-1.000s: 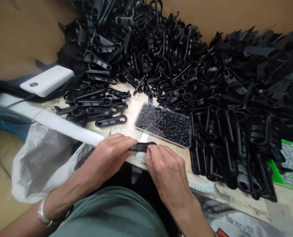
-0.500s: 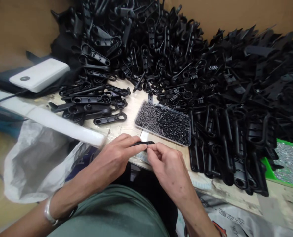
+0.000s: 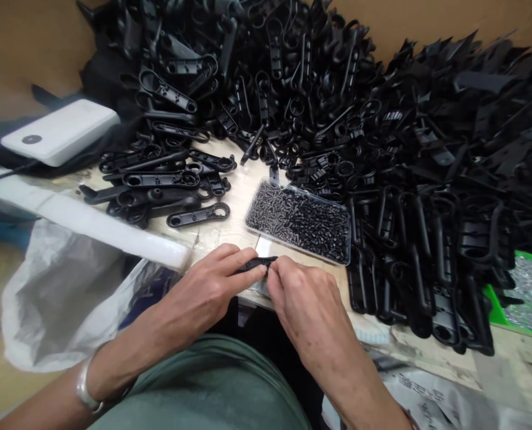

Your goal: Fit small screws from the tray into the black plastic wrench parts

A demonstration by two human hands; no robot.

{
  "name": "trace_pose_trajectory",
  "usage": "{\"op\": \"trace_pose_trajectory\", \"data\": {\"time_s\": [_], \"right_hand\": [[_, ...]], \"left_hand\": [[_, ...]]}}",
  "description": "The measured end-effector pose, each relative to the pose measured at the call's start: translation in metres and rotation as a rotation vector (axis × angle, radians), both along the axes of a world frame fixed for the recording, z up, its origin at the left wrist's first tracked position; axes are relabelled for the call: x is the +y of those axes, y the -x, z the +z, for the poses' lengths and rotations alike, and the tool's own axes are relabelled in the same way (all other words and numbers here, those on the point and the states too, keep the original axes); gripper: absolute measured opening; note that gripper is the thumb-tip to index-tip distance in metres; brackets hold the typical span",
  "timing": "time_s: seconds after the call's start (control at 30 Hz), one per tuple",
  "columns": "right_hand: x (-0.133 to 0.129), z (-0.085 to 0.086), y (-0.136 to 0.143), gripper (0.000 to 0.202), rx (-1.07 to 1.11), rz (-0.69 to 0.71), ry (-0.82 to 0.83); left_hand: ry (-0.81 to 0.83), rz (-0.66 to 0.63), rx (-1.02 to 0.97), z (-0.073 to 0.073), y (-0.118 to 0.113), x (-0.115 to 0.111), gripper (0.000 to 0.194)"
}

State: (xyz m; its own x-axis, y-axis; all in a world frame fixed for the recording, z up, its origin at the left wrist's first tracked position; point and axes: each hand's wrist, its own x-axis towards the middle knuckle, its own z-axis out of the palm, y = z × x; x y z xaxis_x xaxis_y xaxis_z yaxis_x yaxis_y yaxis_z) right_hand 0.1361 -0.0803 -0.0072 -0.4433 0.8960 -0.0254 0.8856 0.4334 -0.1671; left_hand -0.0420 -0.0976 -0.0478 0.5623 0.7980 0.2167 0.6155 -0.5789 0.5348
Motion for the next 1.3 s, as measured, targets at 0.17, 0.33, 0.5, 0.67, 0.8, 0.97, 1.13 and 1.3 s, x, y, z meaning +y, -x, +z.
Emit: {"op": "trace_pose_trajectory", "data": {"time_s": [0.17, 0.33, 0.5, 0.67, 0.8, 0.97, 1.13, 1.3], "right_hand": [[-0.004, 0.011, 0.024, 0.019, -0.300, 0.070, -0.137], [-0.001, 0.015, 0.030, 0.023, -0.299, 0.074, -0.105], [0.013, 0.008, 0.000, 0.029, -0.037, 0.108, 0.118], [0.016, 0.008, -0.007, 0.031, -0.010, 0.072, 0.202], [0.015, 0.008, -0.004, 0.028, -0.058, 0.088, 0.175], [0.010, 0.003, 0.001, 0.022, -0.148, 0.172, 0.017], [0.001, 0.014, 0.022, 0.023, -0.412, 0.103, -0.095], [-0.006, 0.027, 0.050, 0.025, -0.528, 0.051, 0.032]], "left_hand": [[-0.016, -0.050, 0.010, 0.004, 0.004, 0.003, 0.030], [0.004, -0.081, -0.008, 0.006, 0.004, 0.005, 0.028], [-0.091, -0.074, 0.123, 0.004, 0.001, 0.005, 0.033], [-0.104, -0.072, 0.130, 0.003, 0.002, 0.004, 0.034], [-0.102, -0.061, 0.103, 0.001, 0.002, 0.004, 0.034], [-0.085, -0.070, 0.082, 0.001, 0.003, 0.004, 0.031], [-0.080, -0.074, 0.043, 0.000, 0.003, 0.005, 0.031], [-0.128, -0.086, -0.023, -0.003, 0.003, 0.007, 0.029]]}}
